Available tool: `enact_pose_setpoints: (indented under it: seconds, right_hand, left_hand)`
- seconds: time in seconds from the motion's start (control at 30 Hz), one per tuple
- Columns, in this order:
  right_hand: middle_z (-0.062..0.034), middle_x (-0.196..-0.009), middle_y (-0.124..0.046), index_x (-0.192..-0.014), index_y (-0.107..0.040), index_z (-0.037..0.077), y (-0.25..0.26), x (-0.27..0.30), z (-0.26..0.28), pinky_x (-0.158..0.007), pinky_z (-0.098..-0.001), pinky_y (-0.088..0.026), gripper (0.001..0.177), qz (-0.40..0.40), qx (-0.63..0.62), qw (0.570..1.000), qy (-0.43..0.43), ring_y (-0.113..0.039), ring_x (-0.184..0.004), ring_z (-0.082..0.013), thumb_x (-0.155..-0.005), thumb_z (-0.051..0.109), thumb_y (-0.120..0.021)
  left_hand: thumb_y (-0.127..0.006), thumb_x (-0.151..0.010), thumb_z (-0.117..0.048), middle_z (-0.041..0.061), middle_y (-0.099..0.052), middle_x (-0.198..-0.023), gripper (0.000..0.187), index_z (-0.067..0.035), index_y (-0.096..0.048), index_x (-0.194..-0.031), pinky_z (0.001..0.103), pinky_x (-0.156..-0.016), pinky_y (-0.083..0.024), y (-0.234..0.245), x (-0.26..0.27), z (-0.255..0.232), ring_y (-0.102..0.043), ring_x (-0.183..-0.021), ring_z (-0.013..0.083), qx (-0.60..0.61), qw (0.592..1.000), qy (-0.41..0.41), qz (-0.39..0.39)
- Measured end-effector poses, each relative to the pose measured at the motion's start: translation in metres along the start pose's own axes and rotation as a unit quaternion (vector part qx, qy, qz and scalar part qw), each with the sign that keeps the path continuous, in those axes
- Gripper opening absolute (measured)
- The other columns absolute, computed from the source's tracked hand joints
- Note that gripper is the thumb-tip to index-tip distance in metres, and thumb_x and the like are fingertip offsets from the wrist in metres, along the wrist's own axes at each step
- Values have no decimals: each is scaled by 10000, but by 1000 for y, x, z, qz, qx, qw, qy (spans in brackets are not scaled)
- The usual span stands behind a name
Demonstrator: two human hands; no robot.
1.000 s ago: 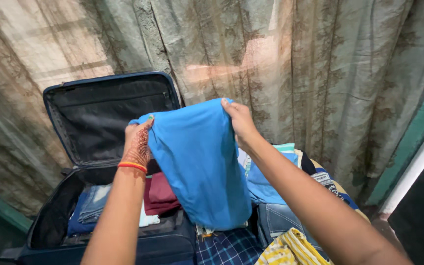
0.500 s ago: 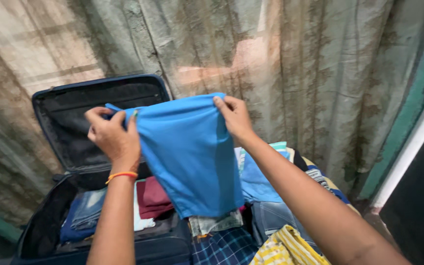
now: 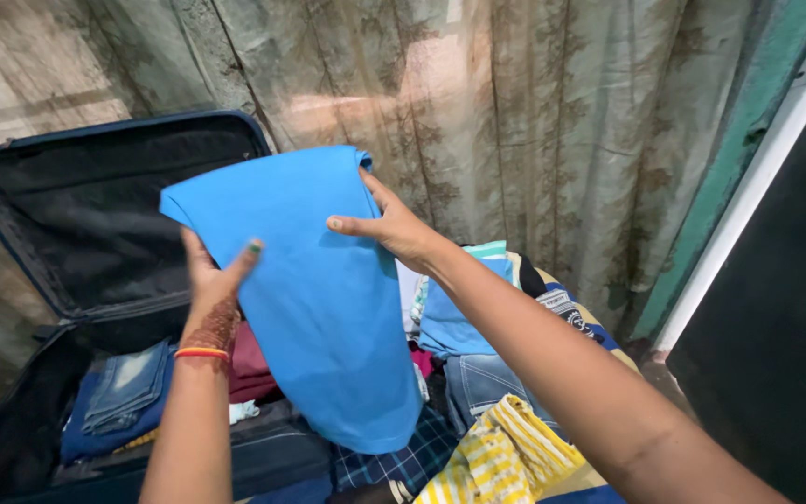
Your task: The person packs a suitcase by folding various clothes, including pants, jeans, and shirts, and placing them into the open luggage by hand.
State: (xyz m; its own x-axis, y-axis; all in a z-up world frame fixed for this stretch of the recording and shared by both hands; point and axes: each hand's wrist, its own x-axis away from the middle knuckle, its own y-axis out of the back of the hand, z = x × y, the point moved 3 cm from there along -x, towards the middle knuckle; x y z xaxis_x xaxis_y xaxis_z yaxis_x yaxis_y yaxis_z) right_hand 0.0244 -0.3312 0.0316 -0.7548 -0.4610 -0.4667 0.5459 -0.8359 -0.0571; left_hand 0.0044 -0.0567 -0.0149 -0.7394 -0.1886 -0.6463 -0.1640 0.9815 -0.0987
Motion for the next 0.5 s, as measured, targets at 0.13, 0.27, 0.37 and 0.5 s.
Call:
enact_pose_setpoints:
  seconds: [0.13,0.27,0.37,0.5]
  right_hand:
    - [-105,-1482,-555,-1585,-357,81,15,-9,-25,-1122,-357,-438,944,-20,38,999,-18,-546,-1336,-207,-782,147,-848]
    - [-100,-1489,-572,-1577,-400,68,42,-24,-55,-1134,-354,-430,899,-29,68,997,-11,-553,-1337,-198,-790,111,-831]
    - [-99,-1488,-564,-1579,-378,57,53,-48,-69,-1138,-355,-434,895,-17,28,999,7,-555,-1333,-201,-802,94,-820]
    - [-93,-1561,-486,-1611,-298,29,68,-84,-48,-1189,-353,-396,910,-1,69,987,145,-492,-1406,-193,-867,88,-817]
  left_hand:
    - [-886,-735,-82,122,-530,-1425,1228,-104,-31,-1617,380,-1055,-514,-8,6,8,-571,-1268,250,-67,993,37,89]
    - [-916,-669,-68,133,-457,-1500,1377,-98,75,-1624,403,-1097,-465,-15,2,2,-517,-1350,258,-91,983,32,154]
    - [-905,-691,-86,174,-476,-1531,1364,-76,77,-1637,394,-1117,-452,-21,-20,-16,-541,-1361,273,-163,977,-18,137]
    - [-879,-751,-117,226,-599,-1446,1267,-51,34,-1628,357,-1097,-479,-28,-48,-43,-631,-1300,299,-302,948,-65,76]
